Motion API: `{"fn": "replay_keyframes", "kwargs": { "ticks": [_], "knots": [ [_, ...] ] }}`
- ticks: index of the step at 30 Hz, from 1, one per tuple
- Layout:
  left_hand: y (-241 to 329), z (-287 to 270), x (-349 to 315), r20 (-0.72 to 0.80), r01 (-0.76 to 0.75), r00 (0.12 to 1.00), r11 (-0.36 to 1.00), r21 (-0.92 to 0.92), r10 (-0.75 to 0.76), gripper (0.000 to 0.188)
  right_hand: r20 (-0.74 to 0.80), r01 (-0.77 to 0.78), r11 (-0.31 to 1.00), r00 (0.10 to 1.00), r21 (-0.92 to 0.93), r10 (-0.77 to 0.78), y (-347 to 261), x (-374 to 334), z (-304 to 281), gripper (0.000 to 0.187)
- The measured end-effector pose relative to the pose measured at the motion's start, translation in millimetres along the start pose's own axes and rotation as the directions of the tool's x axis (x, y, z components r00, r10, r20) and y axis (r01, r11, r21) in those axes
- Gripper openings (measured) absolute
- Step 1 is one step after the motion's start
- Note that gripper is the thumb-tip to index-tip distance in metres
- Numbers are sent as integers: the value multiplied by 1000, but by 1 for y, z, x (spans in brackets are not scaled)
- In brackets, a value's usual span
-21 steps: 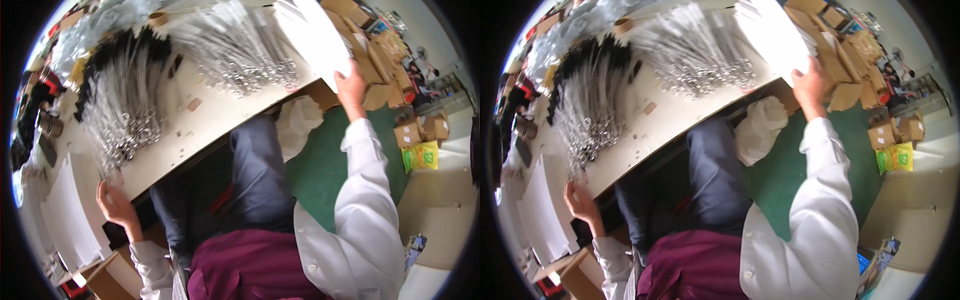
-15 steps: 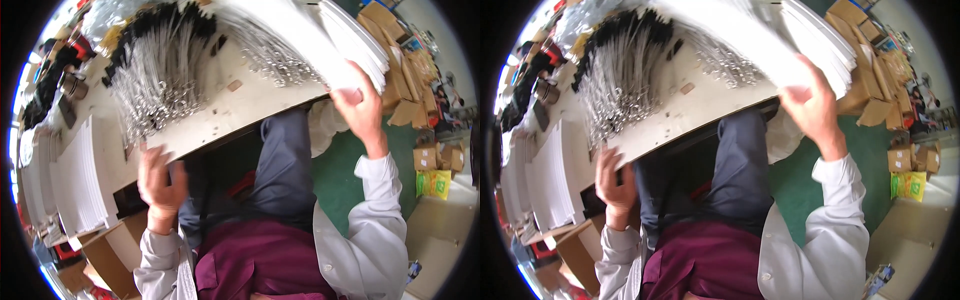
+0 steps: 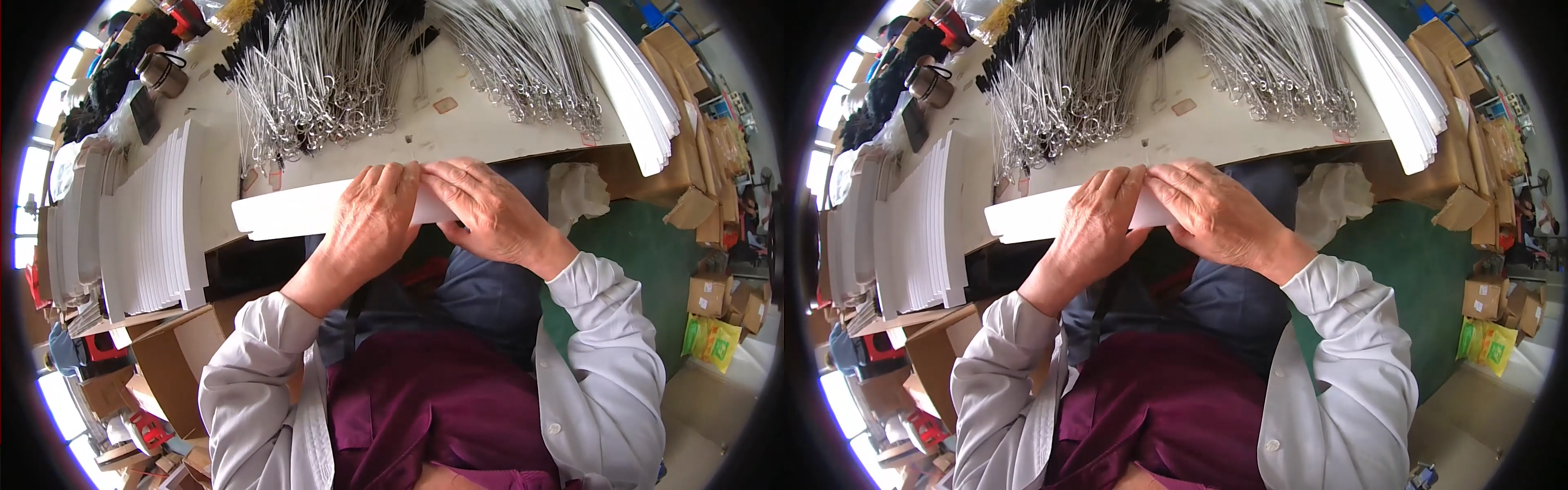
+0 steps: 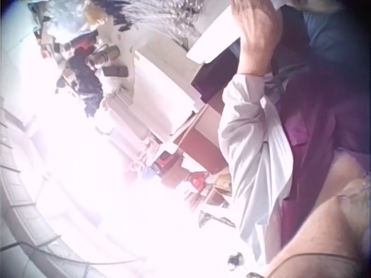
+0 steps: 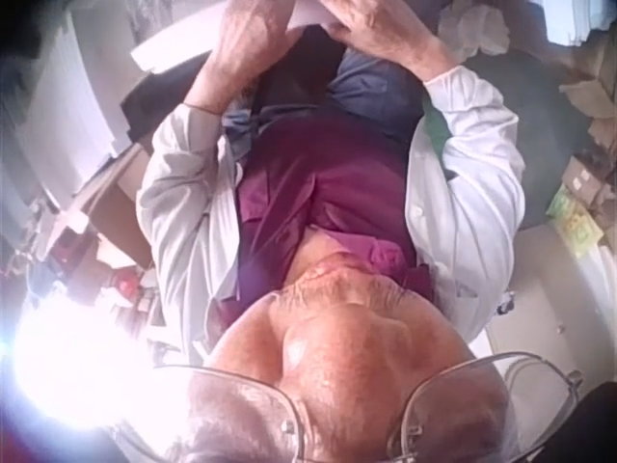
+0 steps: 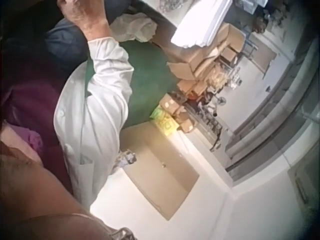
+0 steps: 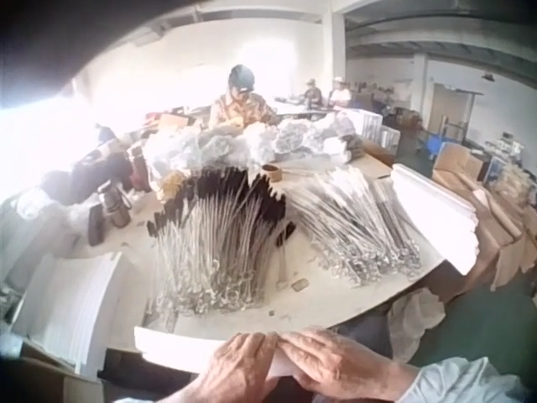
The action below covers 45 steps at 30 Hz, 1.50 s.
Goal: Packaging bunches of long-handled industrial brushes into small cardboard tubes/boxes.
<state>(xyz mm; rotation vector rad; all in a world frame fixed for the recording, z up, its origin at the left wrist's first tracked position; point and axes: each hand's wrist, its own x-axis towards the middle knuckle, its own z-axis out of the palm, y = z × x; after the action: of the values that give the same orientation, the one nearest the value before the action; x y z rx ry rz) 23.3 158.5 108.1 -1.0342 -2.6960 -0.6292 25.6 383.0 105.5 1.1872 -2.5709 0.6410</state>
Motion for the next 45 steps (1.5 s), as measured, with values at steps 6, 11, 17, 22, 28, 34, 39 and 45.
{"fn": "replay_keyframes", "kwargs": {
  "ticks": [6, 11, 17, 22, 28, 34, 39, 45],
  "knots": [
    [-19, -7, -12, 2, 132, 991, 982, 135, -133, 76, -238, -261, 962, 942, -81, 235, 1, -3, -4, 56],
    [-17, 1, -15, 28, 99, 994, 980, 170, -105, 76, -238, -380, 922, 904, -73, 354, -10, -10, 21, 46],
    [-22, 6, -20, -44, 131, 991, 977, 168, -126, 75, -296, -399, 916, 880, -39, 371, -23, -5, 32, 51],
    [-21, 10, -17, -86, 55, 995, 982, 183, -39, 65, -240, -429, 903, 874, 28, 423, -34, -1, 44, 50],
    [-28, 16, -26, -56, 55, 997, 980, 191, -45, 67, -27, -571, 606, 715, 553, 699, -32, 5, 38, 41],
    [-30, 10, -28, -41, 27, 999, 977, 213, -19, 70, 254, -555, 255, 679, 792, 688, -17, 2, 26, 28],
    [-29, 13, -30, -65, 18, 998, 985, 172, -7, 68, 462, -585, 3, 644, 811, 610, -13, 9, 9, 37],
    [-29, 9, -31, -36, -3, 999, 992, 128, 8, 64, 645, -567, -316, 604, 761, 468, 0, 4, 8, 41]
  ]
}}
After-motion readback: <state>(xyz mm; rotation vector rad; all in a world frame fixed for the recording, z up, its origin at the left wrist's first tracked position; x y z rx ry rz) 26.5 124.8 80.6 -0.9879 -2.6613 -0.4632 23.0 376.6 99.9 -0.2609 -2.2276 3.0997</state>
